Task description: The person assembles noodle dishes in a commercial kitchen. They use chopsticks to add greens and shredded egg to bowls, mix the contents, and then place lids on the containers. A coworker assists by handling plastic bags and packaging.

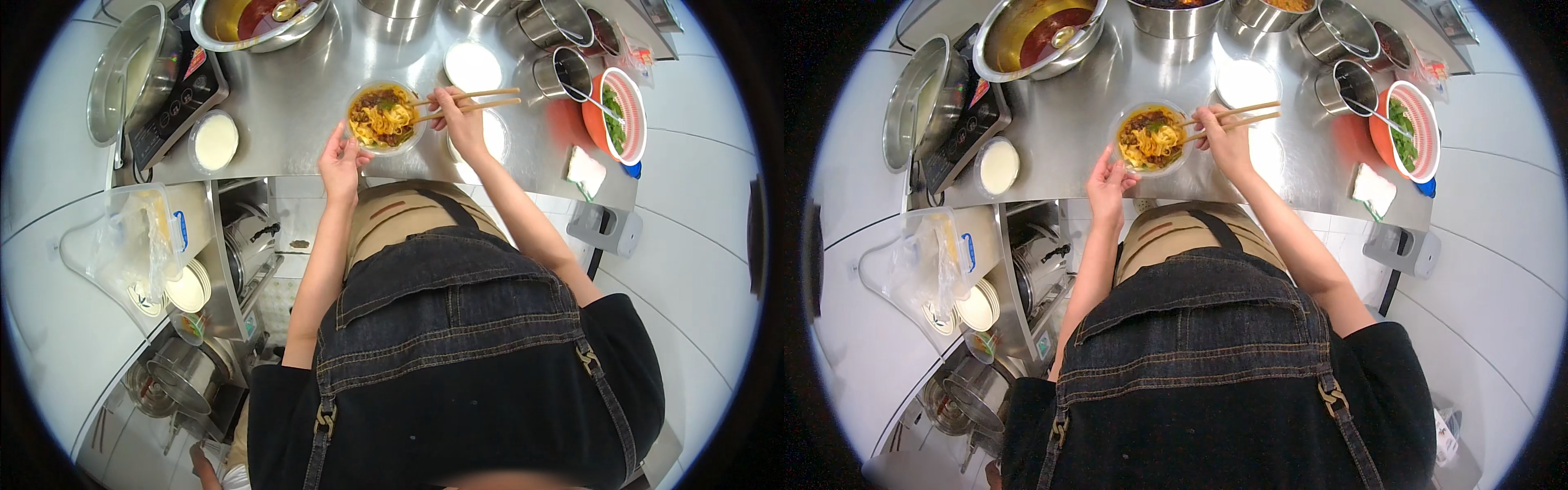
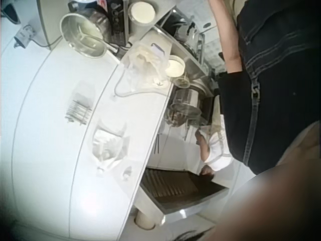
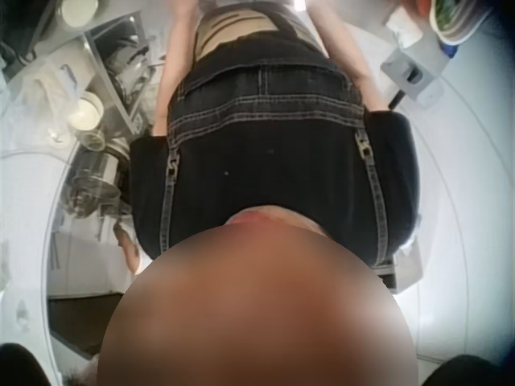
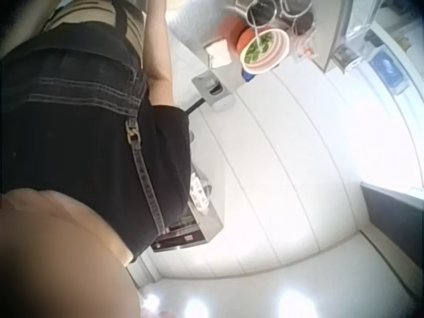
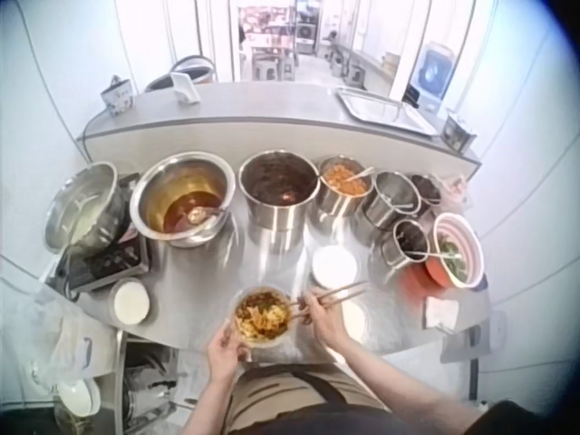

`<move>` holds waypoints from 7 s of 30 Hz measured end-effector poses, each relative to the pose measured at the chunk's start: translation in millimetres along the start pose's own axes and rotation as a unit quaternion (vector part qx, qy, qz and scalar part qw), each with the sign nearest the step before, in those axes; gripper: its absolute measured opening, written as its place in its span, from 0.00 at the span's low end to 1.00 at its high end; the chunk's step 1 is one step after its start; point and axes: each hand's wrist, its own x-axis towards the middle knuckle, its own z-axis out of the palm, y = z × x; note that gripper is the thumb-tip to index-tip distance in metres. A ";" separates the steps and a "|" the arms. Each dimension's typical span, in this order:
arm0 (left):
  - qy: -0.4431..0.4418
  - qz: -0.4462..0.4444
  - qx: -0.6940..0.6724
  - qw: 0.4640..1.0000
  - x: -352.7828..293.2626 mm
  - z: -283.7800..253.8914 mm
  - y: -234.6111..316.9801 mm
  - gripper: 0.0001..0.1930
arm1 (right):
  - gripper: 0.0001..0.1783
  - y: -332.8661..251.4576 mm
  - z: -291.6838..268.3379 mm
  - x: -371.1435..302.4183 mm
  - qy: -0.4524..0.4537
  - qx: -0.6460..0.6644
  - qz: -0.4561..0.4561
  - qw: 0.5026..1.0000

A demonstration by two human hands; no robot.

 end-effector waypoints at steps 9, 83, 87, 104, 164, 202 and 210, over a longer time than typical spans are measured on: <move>-0.001 -0.017 -0.026 1.000 -5.1 -1.9 0.2 0.23 | 0.18 9.8 -2.1 -8.3 0.111 0.227 0.089 0.963; 0.038 0.008 -0.073 0.997 10.6 2.3 -3.2 0.21 | 0.11 -45.1 1.2 -0.9 -0.117 -0.201 -0.160 0.959; 0.029 0.008 -0.079 0.996 10.5 5.8 -0.7 0.21 | 0.08 -25.1 9.2 -29.1 -0.162 -0.181 -0.135 0.961; 0.016 0.013 -0.040 0.999 9.5 3.4 0.3 0.21 | 0.12 0.4 25.4 10.4 0.012 -0.065 -0.103 0.992; 0.012 -0.010 -0.036 0.999 13.9 0.5 4.2 0.21 | 0.10 -49.5 14.4 62.3 -0.131 -0.313 -0.272 0.901; -0.007 -0.008 0.015 1.000 14.1 4.1 10.0 0.20 | 0.07 -75.6 39.0 20.7 -0.163 -0.274 -0.301 0.899; 0.089 -0.005 -0.123 0.988 -1.8 26.2 -10.5 0.23 | 0.09 -36.0 14.9 15.8 -0.096 -0.332 -0.252 0.904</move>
